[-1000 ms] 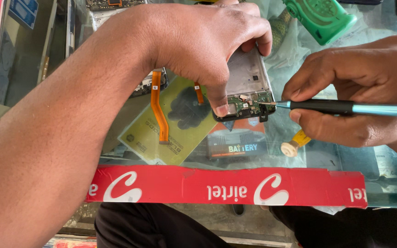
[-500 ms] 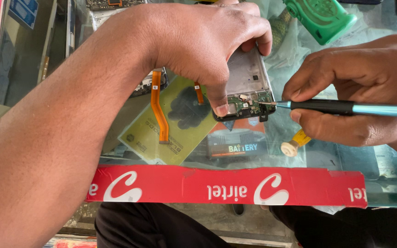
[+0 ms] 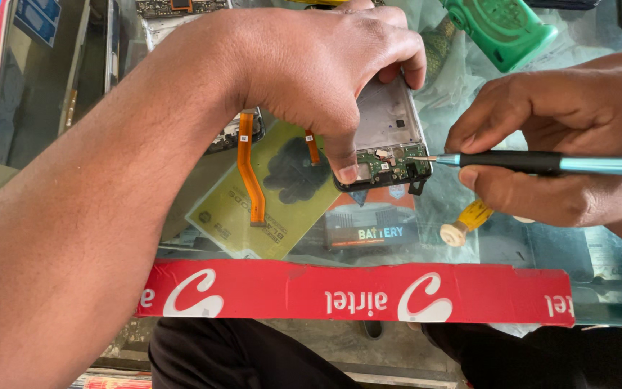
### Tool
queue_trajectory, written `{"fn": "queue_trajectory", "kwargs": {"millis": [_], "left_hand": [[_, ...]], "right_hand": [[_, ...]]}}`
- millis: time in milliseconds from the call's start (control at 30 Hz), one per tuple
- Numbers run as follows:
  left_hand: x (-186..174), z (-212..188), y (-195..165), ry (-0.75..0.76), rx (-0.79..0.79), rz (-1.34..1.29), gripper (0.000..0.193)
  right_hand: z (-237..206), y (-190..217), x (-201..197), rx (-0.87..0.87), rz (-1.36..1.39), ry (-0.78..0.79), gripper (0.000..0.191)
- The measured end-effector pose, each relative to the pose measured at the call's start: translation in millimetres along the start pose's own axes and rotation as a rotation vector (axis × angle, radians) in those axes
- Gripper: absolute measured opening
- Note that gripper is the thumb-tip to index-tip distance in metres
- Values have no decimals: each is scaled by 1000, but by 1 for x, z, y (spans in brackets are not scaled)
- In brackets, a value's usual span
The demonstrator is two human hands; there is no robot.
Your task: The person uses a yellow screwdriver to remove screws from a disassembled mobile phone on a glass table, then switches to a black screwdriver to continue removing screws from the motherboard area. The person handles the phone and tools directly with their hands.
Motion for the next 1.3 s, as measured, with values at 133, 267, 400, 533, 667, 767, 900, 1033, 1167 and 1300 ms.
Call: {"fn": "queue_trajectory", "kwargs": {"millis": [133,267,400,533,667,767,900,1033,1167,1300], "left_hand": [[2,1,2,10,-22,-13,103],[2,0,1,-15,12,5,106],[3,-1,1,-29,5,0,106],[2,-2,3,-3,-12,-53,105],[2,-2,2,-24,21,-33,106],[2,-1,2,-30,40,-12,106],[2,-2,3,-31,46,-4,106],[3,-1,3,-19,19,-30,107],[2,-2,2,-22,14,-17,107],[2,-2,2,-21,14,-10,107]], "right_hand": [[-4,-1,1,-7,96,-67,13],[-5,-7,-7,40,117,-123,15],[-2,-4,-11,-84,-6,-81,15],[-5,-9,-4,72,85,-62,11],[-7,-6,-8,142,-39,-53,10],[-5,-6,-7,148,-13,-50,9],[-4,-3,-5,102,-8,-52,12],[-4,-5,-3,119,-31,-37,14],[-2,-2,-2,100,-36,-30,15],[0,3,-2,45,1,-31,14]]}}
Point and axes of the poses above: each hand's wrist, its own z-axis towards the middle knuckle, its own x-axis out of the palm, y = z × x, the point moved 5 cm from there along z, towards the middle knuckle, and after that the axes turned 2 degrees about z, right-handed, at the moved point
